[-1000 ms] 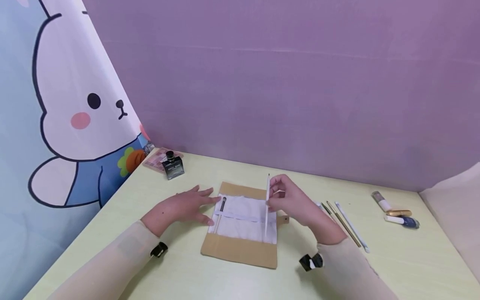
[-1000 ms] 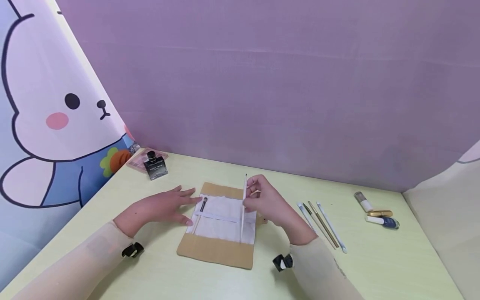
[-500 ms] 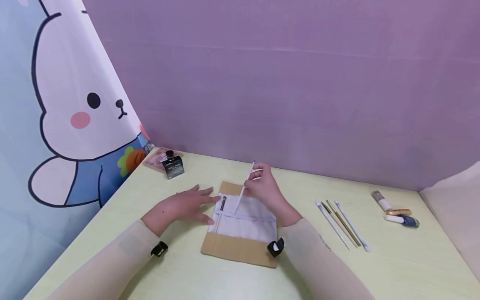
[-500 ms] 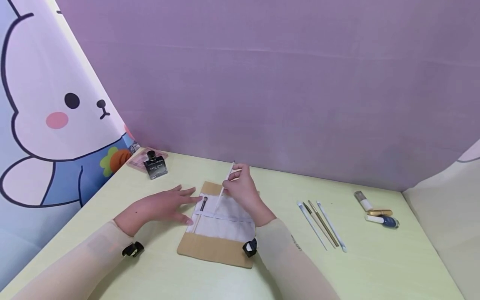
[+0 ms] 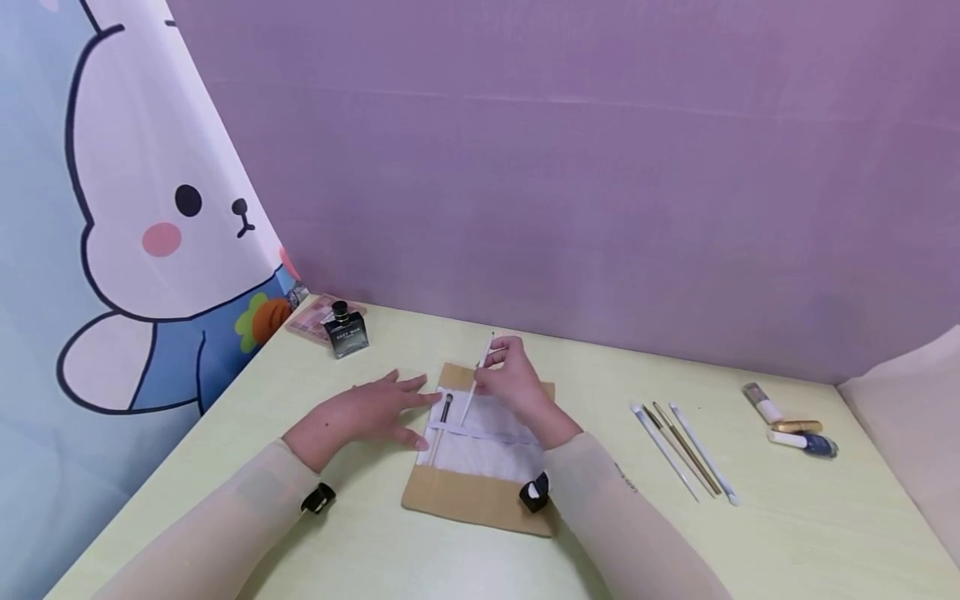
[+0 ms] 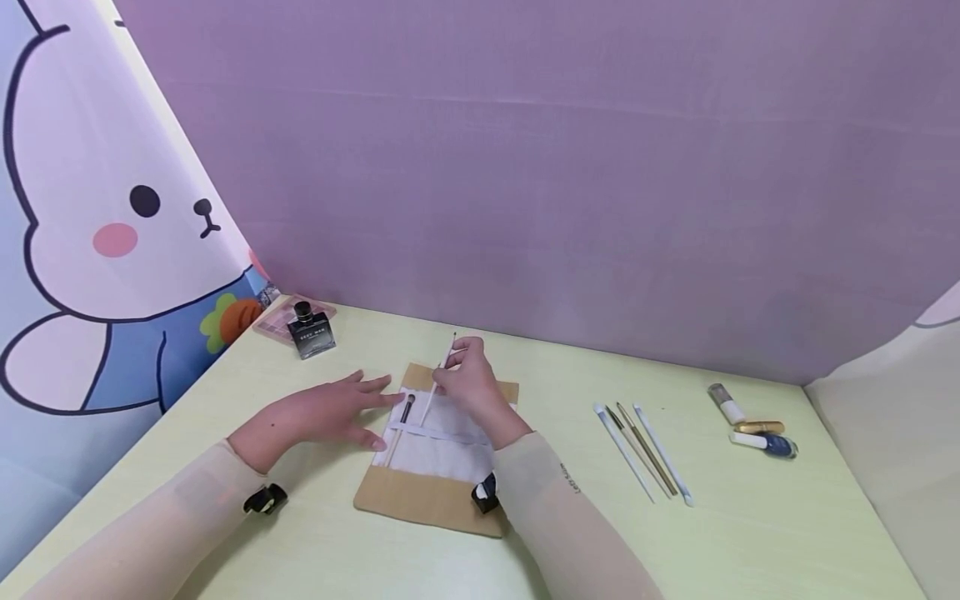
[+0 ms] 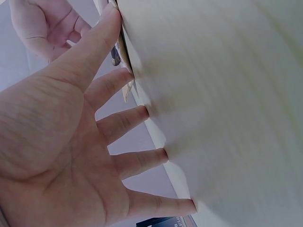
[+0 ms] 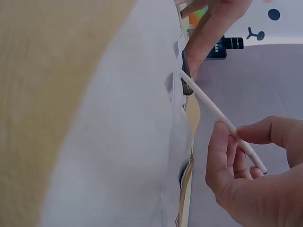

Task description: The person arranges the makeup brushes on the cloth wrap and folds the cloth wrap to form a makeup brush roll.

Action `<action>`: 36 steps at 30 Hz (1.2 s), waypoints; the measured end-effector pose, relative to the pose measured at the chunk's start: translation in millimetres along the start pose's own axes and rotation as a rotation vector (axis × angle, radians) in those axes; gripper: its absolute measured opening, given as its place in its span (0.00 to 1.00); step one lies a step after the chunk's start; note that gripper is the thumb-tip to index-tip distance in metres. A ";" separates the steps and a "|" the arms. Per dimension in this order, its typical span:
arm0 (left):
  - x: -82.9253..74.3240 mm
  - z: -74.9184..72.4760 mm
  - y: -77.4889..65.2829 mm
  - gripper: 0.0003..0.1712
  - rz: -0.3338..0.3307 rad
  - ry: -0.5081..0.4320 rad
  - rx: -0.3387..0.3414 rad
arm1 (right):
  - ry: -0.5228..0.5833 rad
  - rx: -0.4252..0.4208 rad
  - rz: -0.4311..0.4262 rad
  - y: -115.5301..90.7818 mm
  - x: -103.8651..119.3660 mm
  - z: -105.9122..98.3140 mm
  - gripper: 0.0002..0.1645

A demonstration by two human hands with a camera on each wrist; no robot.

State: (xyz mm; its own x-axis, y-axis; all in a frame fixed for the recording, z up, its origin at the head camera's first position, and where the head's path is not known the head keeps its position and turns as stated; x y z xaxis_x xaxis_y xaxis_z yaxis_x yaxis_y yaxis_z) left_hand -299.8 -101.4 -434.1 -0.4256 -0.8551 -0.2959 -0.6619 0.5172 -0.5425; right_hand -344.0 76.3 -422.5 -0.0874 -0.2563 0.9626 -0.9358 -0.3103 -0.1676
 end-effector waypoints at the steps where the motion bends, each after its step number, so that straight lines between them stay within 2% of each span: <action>1: -0.2 -0.1 -0.2 0.49 0.000 0.000 0.000 | -0.004 0.007 0.012 0.7 -2.1 1.1 0.34; 5: -0.6 -0.4 -0.5 0.49 0.001 0.004 -0.001 | -0.041 0.039 0.046 0.5 -5.3 5.5 0.42; 9: -0.6 -0.2 0.0 0.49 0.003 0.008 -0.001 | -0.052 0.069 0.039 -1.8 -4.3 9.1 0.51; 13: -0.3 -0.2 0.6 0.49 0.006 0.014 -0.002 | -0.066 0.110 0.033 -2.3 -5.3 13.1 0.54; 21: -0.2 0.1 1.1 0.49 0.001 0.008 -0.002 | -0.214 0.177 0.053 -8.4 -5.0 18.8 0.48; 31: -0.3 -0.5 0.7 0.49 0.009 0.014 -0.010 | -0.287 0.246 0.105 -16.9 -10.3 24.6 0.42; 36: 0.4 0.3 0.9 0.49 0.006 0.017 -0.005 | -0.353 0.252 0.102 -21.6 -9.0 25.7 0.33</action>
State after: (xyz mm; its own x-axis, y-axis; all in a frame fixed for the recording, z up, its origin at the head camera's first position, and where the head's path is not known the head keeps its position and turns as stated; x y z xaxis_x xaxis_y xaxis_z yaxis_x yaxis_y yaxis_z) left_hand -300.5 -101.3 -434.9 -0.4398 -0.8514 -0.2859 -0.6622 0.5225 -0.5372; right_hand -314.3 61.8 -433.0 -0.0124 -0.5805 0.8142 -0.8121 -0.4693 -0.3469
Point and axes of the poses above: each hand's wrist, its own y-axis towards the middle knuckle, its own z-axis out of the palm, x = y × z, the point moved 10 cm from there along y, towards the middle knuckle, and after that the axes turned 14 degrees about x, right-handed, at the moved point
